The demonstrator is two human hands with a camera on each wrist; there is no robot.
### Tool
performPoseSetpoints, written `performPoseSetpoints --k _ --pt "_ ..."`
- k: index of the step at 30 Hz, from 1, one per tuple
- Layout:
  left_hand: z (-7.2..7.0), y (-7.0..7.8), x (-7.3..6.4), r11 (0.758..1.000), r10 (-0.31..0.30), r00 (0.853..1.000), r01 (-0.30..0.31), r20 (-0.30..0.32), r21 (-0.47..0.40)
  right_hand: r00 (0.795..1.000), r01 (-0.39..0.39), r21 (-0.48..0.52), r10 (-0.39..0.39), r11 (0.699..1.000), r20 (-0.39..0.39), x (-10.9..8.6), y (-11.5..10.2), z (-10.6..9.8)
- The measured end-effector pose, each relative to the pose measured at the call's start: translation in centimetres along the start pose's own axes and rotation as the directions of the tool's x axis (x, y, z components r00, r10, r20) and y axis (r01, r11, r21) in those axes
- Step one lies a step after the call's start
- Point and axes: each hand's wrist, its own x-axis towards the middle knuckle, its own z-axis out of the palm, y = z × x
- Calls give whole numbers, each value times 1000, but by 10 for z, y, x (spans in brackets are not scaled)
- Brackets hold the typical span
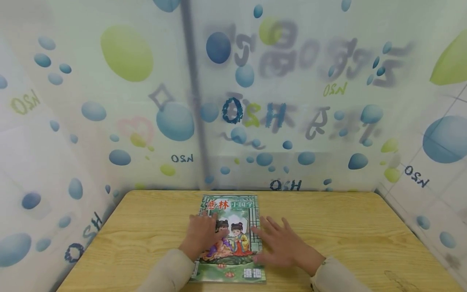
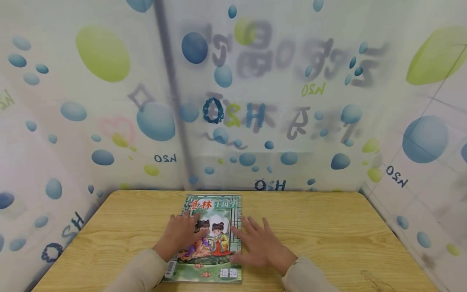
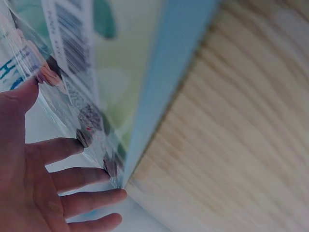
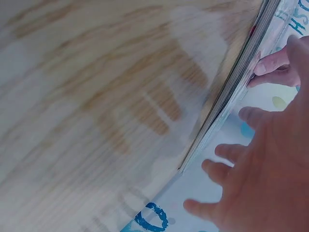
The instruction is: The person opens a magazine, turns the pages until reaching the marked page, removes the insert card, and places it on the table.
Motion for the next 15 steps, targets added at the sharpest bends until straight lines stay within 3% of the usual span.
performPoseSetpoints --k 9,15 --pt "1 13 2 998 8 999 -5 -52 57 986 -2 93 -13 996 165 -4 3 -3" --pt "0 17 3 999 5 998 -3 -58 35 984 1 106 -20 994 179 -8 8 -3"
